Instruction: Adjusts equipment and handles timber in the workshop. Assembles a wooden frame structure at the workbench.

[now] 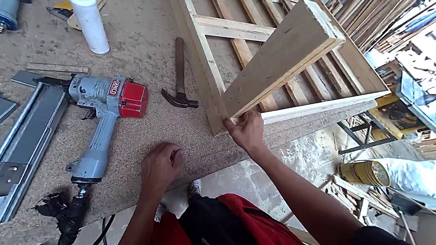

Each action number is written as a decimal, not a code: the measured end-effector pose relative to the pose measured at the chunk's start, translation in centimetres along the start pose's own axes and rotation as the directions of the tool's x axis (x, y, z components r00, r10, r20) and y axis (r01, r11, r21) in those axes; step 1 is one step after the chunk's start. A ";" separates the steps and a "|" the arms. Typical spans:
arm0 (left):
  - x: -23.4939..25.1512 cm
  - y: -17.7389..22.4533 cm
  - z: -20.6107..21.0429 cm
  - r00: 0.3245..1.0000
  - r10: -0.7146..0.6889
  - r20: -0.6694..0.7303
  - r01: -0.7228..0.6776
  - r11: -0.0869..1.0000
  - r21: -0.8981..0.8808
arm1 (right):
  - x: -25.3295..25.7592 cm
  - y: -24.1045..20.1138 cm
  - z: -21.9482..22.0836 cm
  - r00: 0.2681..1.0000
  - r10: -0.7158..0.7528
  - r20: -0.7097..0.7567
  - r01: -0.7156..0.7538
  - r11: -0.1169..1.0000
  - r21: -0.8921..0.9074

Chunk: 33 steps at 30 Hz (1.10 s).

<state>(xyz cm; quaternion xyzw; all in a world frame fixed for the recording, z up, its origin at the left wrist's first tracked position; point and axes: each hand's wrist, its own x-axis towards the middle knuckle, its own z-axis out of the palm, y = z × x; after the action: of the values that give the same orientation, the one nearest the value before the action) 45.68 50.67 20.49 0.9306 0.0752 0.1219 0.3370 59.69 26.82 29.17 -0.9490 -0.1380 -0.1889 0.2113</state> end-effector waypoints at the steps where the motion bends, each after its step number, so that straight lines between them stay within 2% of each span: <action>1: 0.1 0.1 0.0 1.000 -0.008 -0.001 0.008 1.000 0.002 | 0.0 0.1 0.1 1.000 -0.006 -0.007 0.006 1.000 0.004; 5: 0.2 -0.2 0.2 0.999 -0.035 -0.019 0.036 0.999 0.030 | 0.2 0.2 0.2 0.999 -0.031 -0.017 0.032 0.999 0.010; 8: 0.4 -0.3 0.0 0.998 -0.029 -0.047 0.031 0.999 0.030 | 0.4 0.7 -0.1 0.994 -0.106 0.033 0.105 0.994 0.019; 10: 0.3 -0.2 0.0 0.998 -0.026 -0.050 0.027 1.000 0.013 | 0.7 1.9 -1.2 0.969 -0.188 0.161 0.183 0.982 0.045; 12: 0.0 -0.3 0.9 0.998 -0.025 -0.062 0.023 0.999 -0.033 | 1.5 3.4 -3.6 0.908 -0.242 0.342 0.219 0.970 0.105; 13: 0.3 -0.9 1.8 0.997 -0.042 -0.058 0.038 0.997 -0.060 | 2.4 4.1 -4.6 0.875 -0.257 0.411 0.202 0.964 0.173; 15: 1.8 -2.3 3.4 0.995 -0.095 -0.023 0.093 0.992 -0.090 | 5.1 5.3 -5.8 0.809 -0.286 0.513 0.075 0.916 0.393; 17: 2.6 -2.7 3.5 0.991 -0.132 -0.007 0.131 0.990 -0.052 | 7.3 6.7 -5.9 0.776 -0.375 0.507 -0.026 0.784 0.620; 20: 3.4 -1.1 2.6 0.985 -0.164 0.062 0.159 0.985 0.074 | 9.3 7.3 -5.0 0.768 -0.503 0.396 0.084 0.692 0.717; 22: 5.2 1.0 1.0 0.987 -0.077 0.138 0.057 0.989 0.137 | 9.7 7.1 -4.3 0.754 -0.546 0.365 0.115 0.657 0.745; 25: 9.3 4.4 -2.5 0.982 0.104 0.158 -0.145 0.951 0.274 | 9.7 6.9 -3.3 0.758 -0.508 0.409 0.083 0.697 0.713; 27: 12.7 6.8 -5.5 0.967 0.217 0.134 -0.252 0.893 0.373 | 10.4 6.8 -2.2 0.743 -0.513 0.430 0.093 0.715 0.693; 29: 17.7 7.4 -7.7 0.926 0.337 0.169 -0.376 0.793 0.479 | 11.3 6.9 -1.1 0.747 -0.496 0.443 0.069 0.720 0.690; 31: 23.7 6.2 -8.8 0.902 0.331 0.275 -0.431 0.703 0.566 | 11.6 7.4 -1.3 0.785 -0.445 0.431 0.037 0.728 0.685; 33: 28.6 3.0 -10.2 0.893 0.251 0.372 -0.445 0.606 0.659 | 10.9 8.1 -1.7 0.859 -0.396 0.325 0.041 0.685 0.727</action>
<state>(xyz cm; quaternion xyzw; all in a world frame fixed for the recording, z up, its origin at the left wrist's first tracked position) 70.47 60.96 35.11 0.9899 -0.1082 0.0311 -0.0859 71.67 20.93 32.35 -0.7898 -0.3603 0.0820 0.4896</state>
